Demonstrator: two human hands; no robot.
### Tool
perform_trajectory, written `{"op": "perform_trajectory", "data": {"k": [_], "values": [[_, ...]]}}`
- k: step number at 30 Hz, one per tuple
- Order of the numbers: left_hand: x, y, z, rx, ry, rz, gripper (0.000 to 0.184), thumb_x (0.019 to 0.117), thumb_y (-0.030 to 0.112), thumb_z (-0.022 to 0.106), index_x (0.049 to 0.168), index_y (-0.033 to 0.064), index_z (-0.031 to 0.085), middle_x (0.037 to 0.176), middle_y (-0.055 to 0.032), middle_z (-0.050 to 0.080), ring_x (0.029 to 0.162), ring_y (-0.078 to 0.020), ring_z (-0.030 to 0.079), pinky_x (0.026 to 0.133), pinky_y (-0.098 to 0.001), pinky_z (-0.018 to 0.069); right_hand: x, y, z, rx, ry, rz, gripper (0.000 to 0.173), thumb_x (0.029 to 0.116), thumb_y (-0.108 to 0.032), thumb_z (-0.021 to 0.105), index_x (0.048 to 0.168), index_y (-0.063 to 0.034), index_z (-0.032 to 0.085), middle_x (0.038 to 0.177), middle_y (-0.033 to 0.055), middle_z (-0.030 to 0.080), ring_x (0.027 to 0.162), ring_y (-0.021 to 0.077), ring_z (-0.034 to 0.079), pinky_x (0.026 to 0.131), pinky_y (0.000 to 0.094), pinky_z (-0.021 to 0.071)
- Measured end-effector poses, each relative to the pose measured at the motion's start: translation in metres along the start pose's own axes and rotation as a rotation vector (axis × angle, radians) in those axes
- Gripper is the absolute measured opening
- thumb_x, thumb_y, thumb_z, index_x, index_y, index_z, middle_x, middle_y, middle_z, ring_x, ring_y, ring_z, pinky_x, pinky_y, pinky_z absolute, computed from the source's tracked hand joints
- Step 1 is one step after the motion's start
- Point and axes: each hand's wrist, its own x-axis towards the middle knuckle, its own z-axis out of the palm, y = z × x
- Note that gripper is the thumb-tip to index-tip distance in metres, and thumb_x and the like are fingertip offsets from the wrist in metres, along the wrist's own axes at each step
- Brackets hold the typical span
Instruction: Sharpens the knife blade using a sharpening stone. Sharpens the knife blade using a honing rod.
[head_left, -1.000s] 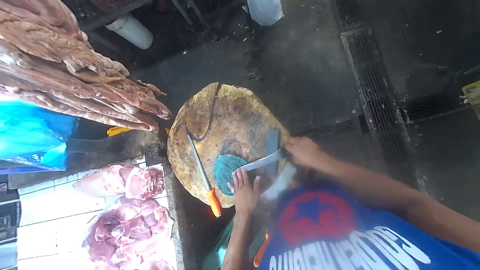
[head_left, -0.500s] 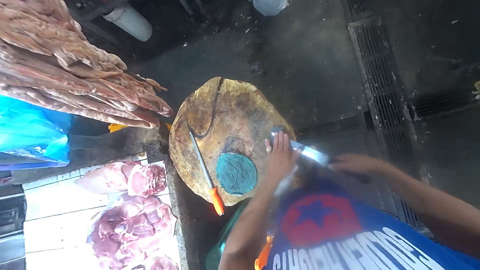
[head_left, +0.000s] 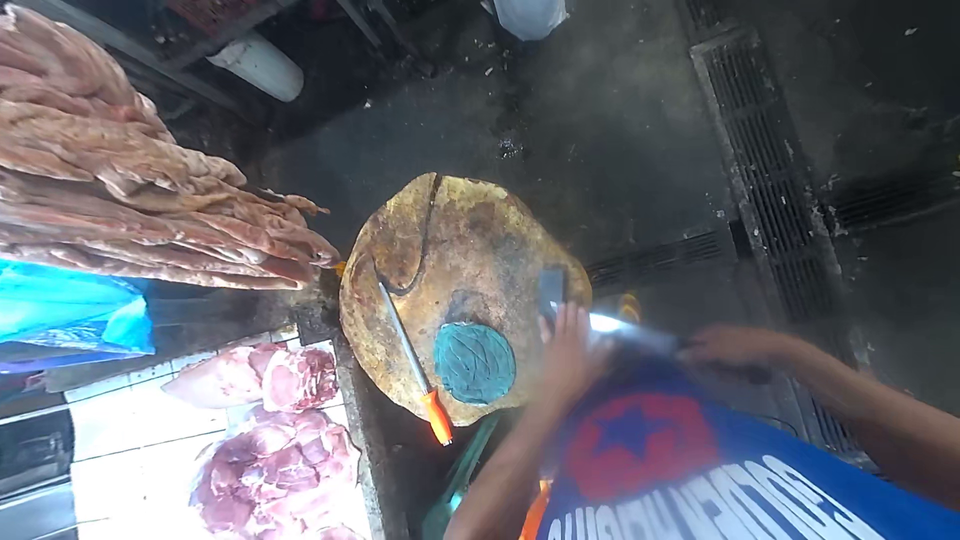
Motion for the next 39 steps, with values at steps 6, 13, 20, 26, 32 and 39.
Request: {"op": "perform_trajectory", "data": {"k": [6, 13, 20, 26, 32, 39], "values": [[-0.025, -0.009, 0.006, 0.026, 0.019, -0.005, 0.084, 0.1035, 0.066, 0.028, 0.159, 0.004, 0.036, 0.167, -0.0159, 0.031, 0.158, -0.0337, 0.021, 0.126, -0.0649, 0.0064, 0.007, -0.003, 0.014, -0.155, 0.0, -0.038, 0.048, 0.1049, -0.053, 0.053, 0.111, -0.0072, 0.066, 0.071, 0.0063, 0.061, 0.051, 0.0161, 0.055, 0.05, 0.0352, 0.0508], [0.1, -0.147, -0.063, 0.056, 0.234, -0.106, 0.075, 0.1092, 0.053, 0.022, 0.161, -0.0003, 0.024, 0.17, -0.0222, 0.018, 0.159, -0.0367, 0.009, 0.127, -0.0629, 0.0046, 0.11, -0.152, 0.017, -0.193, 0.324, -0.22, 0.057, 0.1008, -0.061, 0.056, 0.108, -0.0052, 0.068, 0.07, 0.009, 0.064, 0.052, 0.0189, 0.06, 0.051, 0.0369, 0.054], [-0.041, -0.026, 0.026, 0.045, 0.135, -0.03, 0.085, 0.1024, 0.068, 0.032, 0.157, 0.0033, 0.04, 0.165, -0.0181, 0.034, 0.156, -0.0361, 0.025, 0.126, -0.0653, 0.0094, 0.025, -0.008, 0.02, -0.283, 0.005, -0.137, 0.052, 0.1033, -0.055, 0.055, 0.118, -0.0067, 0.066, 0.075, 0.0095, 0.063, 0.057, 0.0201, 0.059, 0.057, 0.0425, 0.054], [0.067, -0.113, -0.039, 0.057, 0.234, -0.101, 0.082, 0.1067, 0.06, 0.029, 0.161, -0.0016, 0.026, 0.168, -0.0244, 0.02, 0.158, -0.0394, 0.012, 0.126, -0.0644, 0.0093, 0.092, -0.12, 0.022, -0.242, 0.277, -0.21, 0.058, 0.103, -0.058, 0.053, 0.113, -0.0017, 0.066, 0.076, 0.011, 0.063, 0.06, 0.021, 0.06, 0.061, 0.042, 0.055], [0.052, -0.074, -0.03, 0.096, 0.294, -0.01, 0.081, 0.1064, 0.06, 0.029, 0.161, -0.0002, 0.025, 0.169, -0.02, 0.021, 0.159, -0.0339, 0.012, 0.127, -0.0635, 0.0048, 0.06, -0.079, 0.014, -0.244, 0.279, -0.234, 0.054, 0.1025, -0.057, 0.055, 0.115, -0.0048, 0.064, 0.074, 0.0104, 0.062, 0.057, 0.0208, 0.059, 0.058, 0.0424, 0.0549], [0.023, -0.01, -0.004, 0.042, 0.117, -0.009, 0.084, 0.103, 0.067, 0.032, 0.16, 0.0056, 0.034, 0.168, -0.0157, 0.028, 0.159, -0.0311, 0.016, 0.127, -0.0634, 0.0057, -0.007, -0.037, 0.008, -0.133, 0.164, -0.082, 0.047, 0.106, -0.051, 0.052, 0.114, -0.007, 0.064, 0.076, 0.0046, 0.06, 0.054, 0.0133, 0.054, 0.051, 0.0314, 0.0503]]}}
